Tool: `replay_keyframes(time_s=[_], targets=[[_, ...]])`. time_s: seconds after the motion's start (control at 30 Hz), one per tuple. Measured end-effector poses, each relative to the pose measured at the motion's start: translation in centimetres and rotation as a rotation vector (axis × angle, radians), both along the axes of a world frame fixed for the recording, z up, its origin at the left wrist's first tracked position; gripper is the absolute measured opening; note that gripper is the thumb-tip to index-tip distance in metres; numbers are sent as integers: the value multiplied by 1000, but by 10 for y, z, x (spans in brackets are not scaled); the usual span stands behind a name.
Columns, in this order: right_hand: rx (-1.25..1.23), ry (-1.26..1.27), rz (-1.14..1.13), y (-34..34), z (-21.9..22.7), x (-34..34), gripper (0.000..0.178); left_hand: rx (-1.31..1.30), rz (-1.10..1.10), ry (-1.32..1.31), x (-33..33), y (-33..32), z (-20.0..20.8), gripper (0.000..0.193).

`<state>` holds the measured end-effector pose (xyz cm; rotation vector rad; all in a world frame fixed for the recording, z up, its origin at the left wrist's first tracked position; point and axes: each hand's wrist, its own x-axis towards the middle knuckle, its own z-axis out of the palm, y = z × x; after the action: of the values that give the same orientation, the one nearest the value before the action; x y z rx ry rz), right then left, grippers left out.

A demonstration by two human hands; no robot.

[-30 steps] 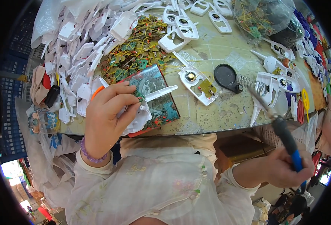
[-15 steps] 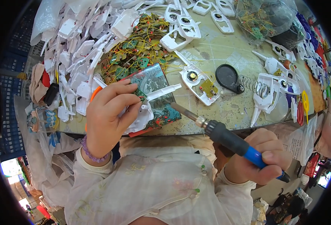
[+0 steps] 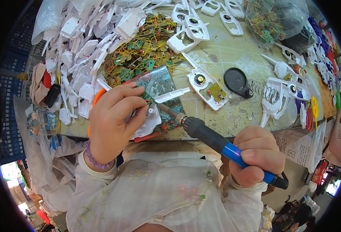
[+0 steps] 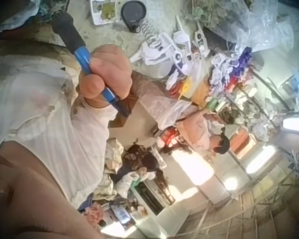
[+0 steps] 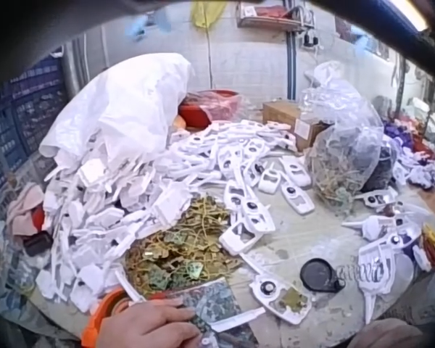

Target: Soldering components and assembling plastic casings for electronic toys on a production line.

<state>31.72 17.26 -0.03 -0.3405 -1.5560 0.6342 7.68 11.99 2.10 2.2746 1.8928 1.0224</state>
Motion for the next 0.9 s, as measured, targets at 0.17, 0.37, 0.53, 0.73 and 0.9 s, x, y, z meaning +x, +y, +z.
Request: replay_keyframes(time_s=[0.17,0.37,0.53,0.73,0.9], targets=[[-14,0,4,0,0,-2,38,8,4,2,1,0,-1,12],[-24,-26,-29,0,1,-3,38,14,-7,23,1,1,0,13],[-24,-85,-35,0,4,-4,34,9,-4,35,2,0,0,13],[-188,-41,-150,-3,10,-8,28,-14,-6,57,4,1,1,13],[-247,-74,-157,-4,16,-10,24,-24,-3,59,3,2,1,13]])
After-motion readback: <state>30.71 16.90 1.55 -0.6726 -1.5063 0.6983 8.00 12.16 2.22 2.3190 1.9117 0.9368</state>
